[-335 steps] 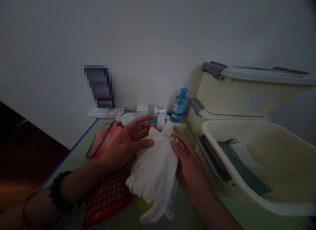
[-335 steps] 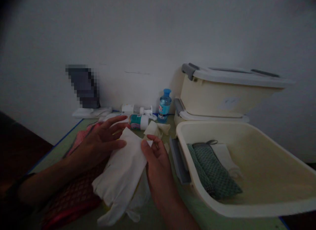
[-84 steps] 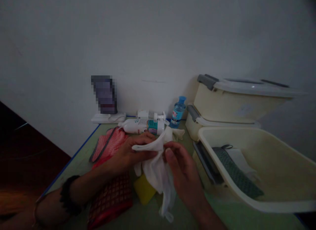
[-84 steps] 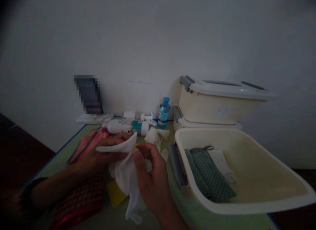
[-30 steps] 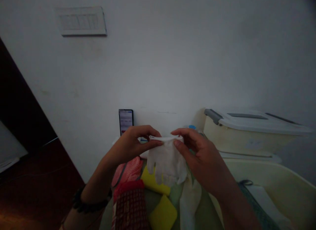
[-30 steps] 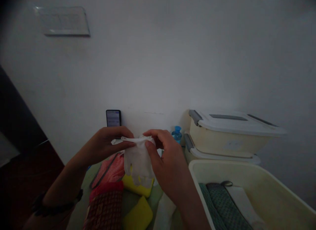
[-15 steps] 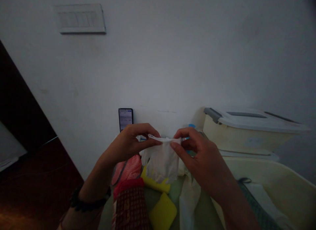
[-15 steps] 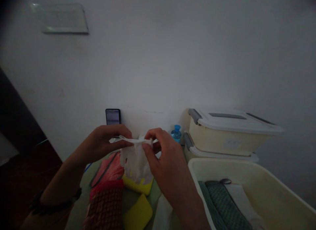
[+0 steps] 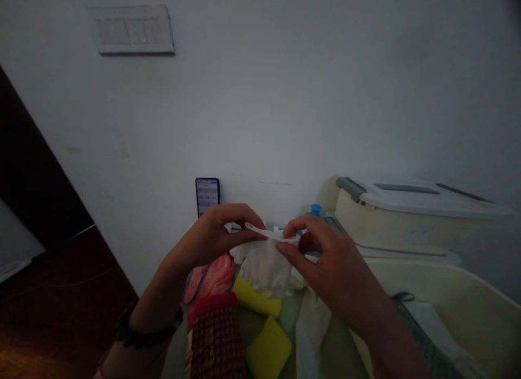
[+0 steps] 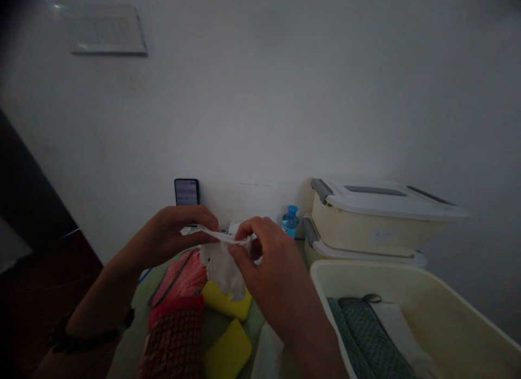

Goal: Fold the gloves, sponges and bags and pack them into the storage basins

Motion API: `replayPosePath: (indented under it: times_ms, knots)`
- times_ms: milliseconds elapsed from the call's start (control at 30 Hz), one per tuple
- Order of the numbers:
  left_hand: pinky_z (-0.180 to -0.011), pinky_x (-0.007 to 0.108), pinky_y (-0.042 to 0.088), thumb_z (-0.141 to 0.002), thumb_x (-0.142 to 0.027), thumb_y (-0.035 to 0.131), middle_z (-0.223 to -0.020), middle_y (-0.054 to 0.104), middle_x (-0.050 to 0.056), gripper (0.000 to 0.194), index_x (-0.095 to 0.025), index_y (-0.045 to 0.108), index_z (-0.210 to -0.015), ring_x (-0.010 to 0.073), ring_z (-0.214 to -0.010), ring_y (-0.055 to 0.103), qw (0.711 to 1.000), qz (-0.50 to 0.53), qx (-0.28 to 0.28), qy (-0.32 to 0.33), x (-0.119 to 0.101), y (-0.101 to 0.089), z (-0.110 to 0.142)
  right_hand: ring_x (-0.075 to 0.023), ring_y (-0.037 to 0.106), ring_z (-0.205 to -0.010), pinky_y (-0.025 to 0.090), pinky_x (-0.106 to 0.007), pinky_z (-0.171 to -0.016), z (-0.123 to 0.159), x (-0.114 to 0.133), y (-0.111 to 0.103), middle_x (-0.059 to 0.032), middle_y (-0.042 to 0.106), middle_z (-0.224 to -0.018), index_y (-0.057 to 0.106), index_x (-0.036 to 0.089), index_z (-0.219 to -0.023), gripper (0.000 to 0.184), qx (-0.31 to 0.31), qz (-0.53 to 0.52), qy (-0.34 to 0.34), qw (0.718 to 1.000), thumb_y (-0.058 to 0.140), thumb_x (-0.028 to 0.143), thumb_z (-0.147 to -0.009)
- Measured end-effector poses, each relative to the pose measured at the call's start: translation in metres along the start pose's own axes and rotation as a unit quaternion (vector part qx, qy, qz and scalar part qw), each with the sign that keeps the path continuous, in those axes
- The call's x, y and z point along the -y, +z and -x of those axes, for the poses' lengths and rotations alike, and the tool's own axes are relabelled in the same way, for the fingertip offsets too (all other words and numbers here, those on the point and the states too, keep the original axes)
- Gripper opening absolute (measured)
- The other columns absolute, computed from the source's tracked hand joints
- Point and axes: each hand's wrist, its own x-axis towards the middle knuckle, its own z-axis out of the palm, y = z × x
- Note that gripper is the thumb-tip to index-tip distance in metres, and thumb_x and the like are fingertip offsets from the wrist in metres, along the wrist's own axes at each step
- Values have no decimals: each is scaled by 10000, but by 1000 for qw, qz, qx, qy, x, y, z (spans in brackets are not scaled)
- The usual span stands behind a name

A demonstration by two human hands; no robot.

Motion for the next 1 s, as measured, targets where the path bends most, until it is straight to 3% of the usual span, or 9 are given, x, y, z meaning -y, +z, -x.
replayPosePath:
  times_ms: [367, 567, 1000]
  knots:
    - [-667, 182, 466, -777, -196, 676, -758, 677, -6, 42, -160, 674, -797, 104, -713, 609, 1000, -2, 4, 3, -1, 0, 1, -117, 590, -629, 473, -262, -608, 0, 0, 2, -1, 619, -801, 649, 214, -852, 48, 24, 5, -18, 1000, 630, 242, -818]
    - [-665, 177, 488, -782, -219, 673, -857, 669, 2, 139, -162, 625, -899, 91, -706, 602, 999, 35, -10, -8, 3, 2, 2, -106, 584, -629, 464, -251, -610, 0, 0, 1, 2, 628, -801, 655, 200, -837, 57, 28, 4, -16, 999, 619, 243, -830]
    - [-695, 201, 490, -809, -233, 642, -815, 674, 10, 118, -149, 644, -892, 114, -735, 621, 996, 21, 90, -16, -4, 2, 1, -88, 532, -586, 403, -215, -563, 0, 4, -3, 37, 623, -721, 644, 204, -805, 20, 29, -3, -12, 999, 653, 192, -793]
